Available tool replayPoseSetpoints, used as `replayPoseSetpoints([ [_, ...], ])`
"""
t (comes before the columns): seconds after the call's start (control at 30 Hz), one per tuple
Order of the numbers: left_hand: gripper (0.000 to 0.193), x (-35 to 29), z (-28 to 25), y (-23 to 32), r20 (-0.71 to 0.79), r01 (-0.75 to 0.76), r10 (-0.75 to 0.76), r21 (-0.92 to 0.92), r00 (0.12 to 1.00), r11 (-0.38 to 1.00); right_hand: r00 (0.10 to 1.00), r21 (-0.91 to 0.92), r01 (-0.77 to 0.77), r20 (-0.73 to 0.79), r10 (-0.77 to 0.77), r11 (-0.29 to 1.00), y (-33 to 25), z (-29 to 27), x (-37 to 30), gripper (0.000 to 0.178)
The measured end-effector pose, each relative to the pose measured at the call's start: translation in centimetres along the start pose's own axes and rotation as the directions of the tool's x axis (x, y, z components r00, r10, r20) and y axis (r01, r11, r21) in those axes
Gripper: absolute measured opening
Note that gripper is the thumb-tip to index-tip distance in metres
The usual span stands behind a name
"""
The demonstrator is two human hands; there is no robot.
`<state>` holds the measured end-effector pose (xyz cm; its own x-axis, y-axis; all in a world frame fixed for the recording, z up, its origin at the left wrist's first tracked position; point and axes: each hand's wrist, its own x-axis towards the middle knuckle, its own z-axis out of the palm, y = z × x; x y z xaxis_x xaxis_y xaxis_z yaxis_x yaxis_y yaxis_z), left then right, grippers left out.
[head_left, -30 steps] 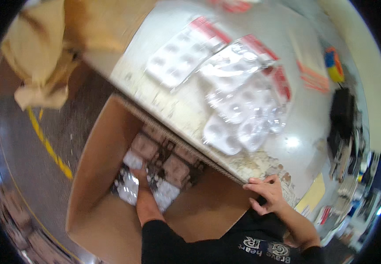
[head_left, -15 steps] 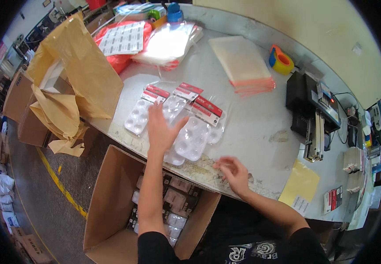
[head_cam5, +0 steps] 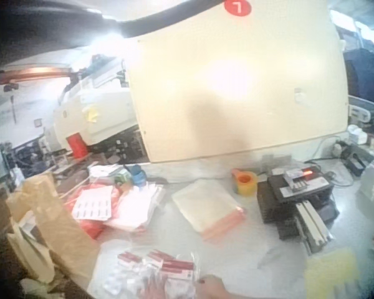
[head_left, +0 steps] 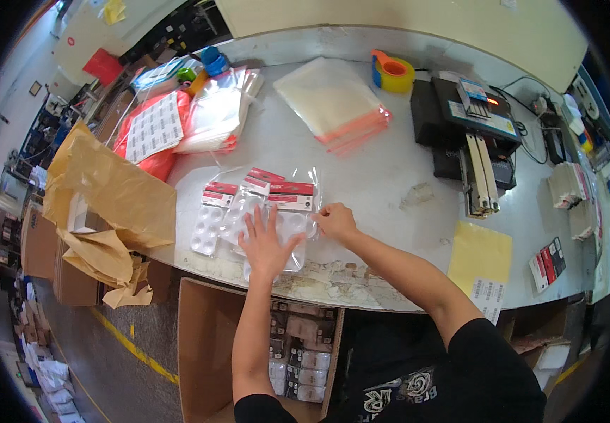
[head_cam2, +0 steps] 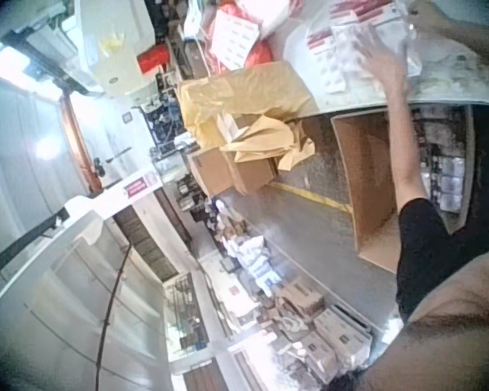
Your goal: The person repeatedly picks up plastic mixing palettes and red Artix header cards, inserts the cards into the plastic packaging, and places the finished units on the table. The person also gathers the completed packages into a stack and places them into a cardboard box.
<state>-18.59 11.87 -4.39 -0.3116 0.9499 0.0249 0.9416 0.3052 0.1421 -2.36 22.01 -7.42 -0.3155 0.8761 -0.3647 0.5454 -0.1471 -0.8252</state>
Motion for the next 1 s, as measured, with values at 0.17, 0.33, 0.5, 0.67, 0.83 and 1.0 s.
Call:
replayPoseSetpoints([
  [0.17, 0.077, -0.4, 1.1, -1.7, -0.114, 0.102, -0.096, 0.045, 0.989, 0.994, 0.935, -0.12, 0.258, -0.22, -0.279, 0.959, 3.8, -6.6, -6.7, 0.028],
  [0.33, 0.059, -3.0, -0.8, 2.6, -0.242, -0.063, -0.001, -0.255, 0.97, 0.965, 1.0, 0.356, 0.012, -0.003, -0.012, 0.934, 9.3, -15.6, -19.9, 0.023],
  [0.5, 0.055, -11.2, 0.7, 18.1, 0.283, 0.313, 0.43, -0.95, 0.858, 0.0, 0.973, 0.265, 0.193, -0.179, -0.149, 0.945, 13.1, -16.8, -29.4, 0.016],
  [0.67, 0.024, -16.0, 2.9, 28.0, 0.343, 0.416, 0.346, -0.895, 0.873, -0.163, 0.911, -0.048, 0.092, -0.398, -0.104, 0.995, 15.5, -22.7, -34.6, 0.02],
  [0.83, 0.023, -18.0, 4.5, 32.4, 0.288, 0.19, 0.453, -0.949, 0.844, 0.251, 0.585, -0.54, -0.542, -0.792, -0.173, 0.644, 24.1, -37.0, -33.4, 0.093],
  [1.0, 0.018, -16.9, 7.5, 35.4, 0.288, 0.103, 0.334, -0.873, 0.897, 0.477, 0.661, -0.609, -0.482, -0.724, -0.195, 0.63, 29.4, -41.0, -31.6, 0.107],
])
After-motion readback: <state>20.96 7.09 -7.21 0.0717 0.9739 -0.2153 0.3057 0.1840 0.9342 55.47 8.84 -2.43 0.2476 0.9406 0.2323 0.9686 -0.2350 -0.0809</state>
